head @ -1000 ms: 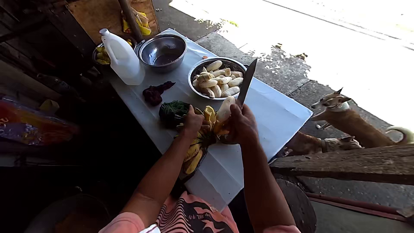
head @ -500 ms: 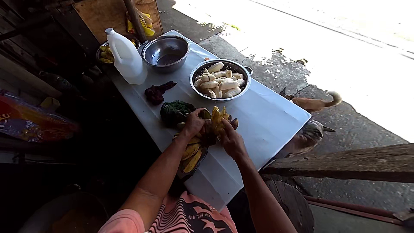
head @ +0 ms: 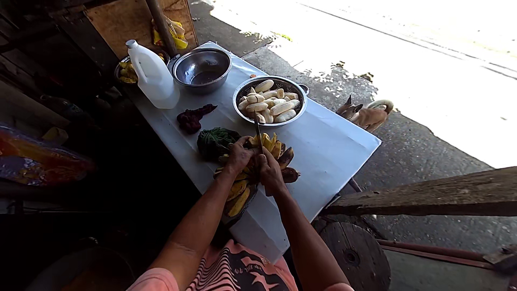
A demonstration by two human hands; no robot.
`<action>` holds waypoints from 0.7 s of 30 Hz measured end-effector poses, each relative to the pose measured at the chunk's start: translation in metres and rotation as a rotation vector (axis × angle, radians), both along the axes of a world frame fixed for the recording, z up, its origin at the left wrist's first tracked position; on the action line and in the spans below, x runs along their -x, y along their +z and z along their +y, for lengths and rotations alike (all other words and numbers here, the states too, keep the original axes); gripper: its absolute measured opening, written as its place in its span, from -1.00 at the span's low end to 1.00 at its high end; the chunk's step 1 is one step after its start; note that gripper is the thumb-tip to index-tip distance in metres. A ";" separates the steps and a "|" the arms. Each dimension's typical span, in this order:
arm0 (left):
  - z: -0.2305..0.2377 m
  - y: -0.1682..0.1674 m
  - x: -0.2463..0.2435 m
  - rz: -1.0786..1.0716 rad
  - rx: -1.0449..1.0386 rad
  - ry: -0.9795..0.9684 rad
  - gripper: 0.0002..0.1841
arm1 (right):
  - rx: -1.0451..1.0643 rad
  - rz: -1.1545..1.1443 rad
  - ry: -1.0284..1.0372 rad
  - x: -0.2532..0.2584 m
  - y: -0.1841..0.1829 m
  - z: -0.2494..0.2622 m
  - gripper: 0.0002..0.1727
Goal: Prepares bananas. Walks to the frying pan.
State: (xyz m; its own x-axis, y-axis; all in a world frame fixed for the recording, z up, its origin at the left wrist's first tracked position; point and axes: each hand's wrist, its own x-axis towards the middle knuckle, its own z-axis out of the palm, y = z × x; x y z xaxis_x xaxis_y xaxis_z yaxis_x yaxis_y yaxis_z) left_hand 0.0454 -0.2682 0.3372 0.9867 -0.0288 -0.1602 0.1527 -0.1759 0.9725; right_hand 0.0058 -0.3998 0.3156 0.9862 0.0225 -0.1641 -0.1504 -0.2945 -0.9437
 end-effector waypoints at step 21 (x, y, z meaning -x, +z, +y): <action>0.001 0.001 0.023 -0.243 -0.493 -0.239 -0.54 | -0.747 0.284 -0.305 -0.003 -0.011 0.005 -0.59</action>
State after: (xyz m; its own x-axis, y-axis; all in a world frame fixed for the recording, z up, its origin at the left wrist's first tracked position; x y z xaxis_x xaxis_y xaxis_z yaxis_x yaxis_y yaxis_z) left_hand 0.0227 -0.2672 0.3386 0.9720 -0.2342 0.0186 -0.1635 -0.6176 0.7693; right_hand 0.0088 -0.3952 0.3051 0.8902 -0.0362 -0.4540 -0.3824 0.4820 -0.7883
